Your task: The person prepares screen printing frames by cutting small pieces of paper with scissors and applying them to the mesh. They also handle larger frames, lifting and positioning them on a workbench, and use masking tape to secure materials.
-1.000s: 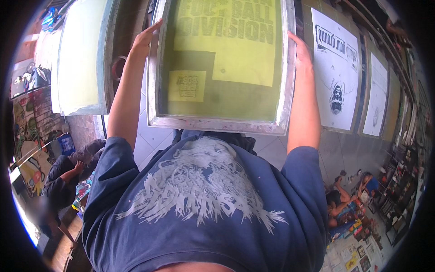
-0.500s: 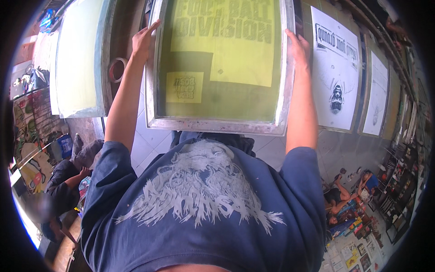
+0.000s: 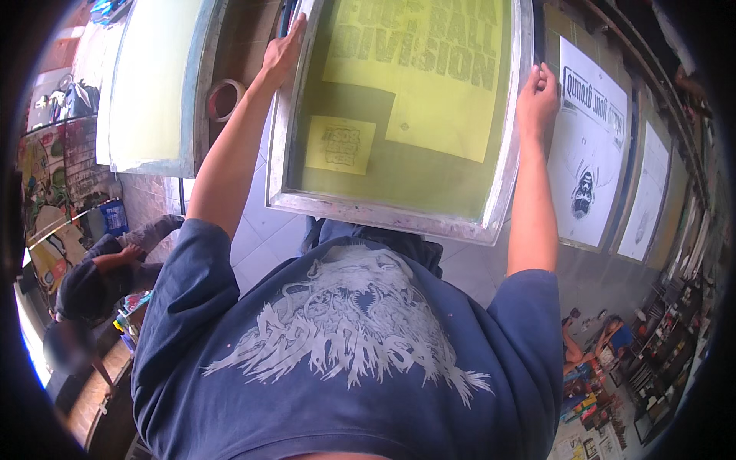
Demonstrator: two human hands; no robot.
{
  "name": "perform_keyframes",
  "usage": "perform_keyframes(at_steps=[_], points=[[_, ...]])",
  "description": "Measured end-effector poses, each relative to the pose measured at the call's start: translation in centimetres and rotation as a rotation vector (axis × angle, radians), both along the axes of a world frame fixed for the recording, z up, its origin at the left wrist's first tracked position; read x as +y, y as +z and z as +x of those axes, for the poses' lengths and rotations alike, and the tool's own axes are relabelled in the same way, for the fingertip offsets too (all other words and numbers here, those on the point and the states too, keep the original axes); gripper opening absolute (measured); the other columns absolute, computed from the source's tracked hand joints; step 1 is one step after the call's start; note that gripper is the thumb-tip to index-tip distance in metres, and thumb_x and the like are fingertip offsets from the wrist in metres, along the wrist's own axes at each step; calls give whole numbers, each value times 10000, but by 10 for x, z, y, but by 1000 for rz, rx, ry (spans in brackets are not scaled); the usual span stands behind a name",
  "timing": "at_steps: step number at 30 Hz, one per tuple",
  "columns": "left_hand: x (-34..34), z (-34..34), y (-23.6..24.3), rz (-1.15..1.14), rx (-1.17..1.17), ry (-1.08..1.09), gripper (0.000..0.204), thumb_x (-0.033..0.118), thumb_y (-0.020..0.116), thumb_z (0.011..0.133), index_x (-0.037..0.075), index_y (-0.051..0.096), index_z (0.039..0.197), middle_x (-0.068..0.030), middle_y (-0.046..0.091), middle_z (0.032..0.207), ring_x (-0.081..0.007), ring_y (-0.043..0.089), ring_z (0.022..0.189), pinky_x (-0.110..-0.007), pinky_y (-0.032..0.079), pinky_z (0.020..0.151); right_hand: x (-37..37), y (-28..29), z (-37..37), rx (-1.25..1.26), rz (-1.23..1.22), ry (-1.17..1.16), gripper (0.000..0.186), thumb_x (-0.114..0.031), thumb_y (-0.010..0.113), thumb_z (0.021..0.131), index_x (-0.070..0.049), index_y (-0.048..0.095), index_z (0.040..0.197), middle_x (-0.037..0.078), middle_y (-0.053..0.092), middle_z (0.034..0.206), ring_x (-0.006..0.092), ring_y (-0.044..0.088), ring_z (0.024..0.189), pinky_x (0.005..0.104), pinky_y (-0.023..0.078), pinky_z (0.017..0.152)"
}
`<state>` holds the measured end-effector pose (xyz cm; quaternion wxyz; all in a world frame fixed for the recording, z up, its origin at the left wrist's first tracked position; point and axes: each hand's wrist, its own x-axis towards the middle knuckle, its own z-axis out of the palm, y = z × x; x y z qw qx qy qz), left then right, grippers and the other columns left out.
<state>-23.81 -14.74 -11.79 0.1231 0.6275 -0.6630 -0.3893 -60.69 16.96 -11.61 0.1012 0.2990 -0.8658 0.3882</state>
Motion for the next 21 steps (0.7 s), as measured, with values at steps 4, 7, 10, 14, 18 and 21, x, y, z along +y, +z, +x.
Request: perform_keyframes(at_steps=[4, 7, 10, 14, 18, 21], points=[[-1, 4, -7, -57, 73, -274, 665, 577, 464, 1020, 54, 579, 1413, -233, 709, 1088, -313, 691, 973, -422, 518, 865, -3, 33, 53, 610, 54, 301, 420, -218, 707, 928, -84, 633, 1319, 158, 567, 1287, 361, 537, 1216, 509, 424, 1028], [-7, 1, -12, -76, -176, -418, 471, 357, 364, 1084, 430, 393, 1548, -156, 681, 1247, -287, 699, 1015, -448, 511, 899, 5, 34, 161, 384, 236, 725, 571, -525, 633, 950, -190, 600, 1411, 217, 323, 1571, 468, 264, 1467, 611, 258, 1185], [-9, -1, -18, -51, -235, -418, 469, 382, 371, 1079, 427, 394, 1546, -154, 689, 1235, -312, 696, 1006, -435, 511, 904, 31, 42, 240, 332, 473, 974, 593, -610, 565, 959, -269, 588, 1444, 222, 192, 1656, 489, 155, 1516, 637, 180, 1209], [-12, -2, -24, 75, -59, -213, 551, 624, 430, 975, 314, 555, 1413, -207, 682, 1096, -347, 691, 952, -446, 512, 885, 40, 47, 264, 175, 576, 978, 552, -590, 558, 971, -297, 601, 1437, 213, 103, 1694, 502, 70, 1537, 668, 137, 1208], [-9, 0, -22, 85, 34, -118, 711, 793, 514, 878, 246, 707, 1290, -229, 699, 1023, -335, 688, 953, -430, 512, 878, 42, 47, 265, 133, 605, 918, 480, -539, 546, 997, -303, 632, 1406, 212, 94, 1700, 510, 40, 1542, 684, 116, 1203], [-3, 1, -12, 108, 13, -125, 648, 729, 551, 912, 257, 690, 1334, -183, 723, 1091, -297, 689, 986, -401, 511, 889, 49, 47, 267, 170, 644, 845, 453, -514, 540, 1008, -303, 643, 1395, 217, 106, 1698, 508, 38, 1544, 682, 110, 1204]])
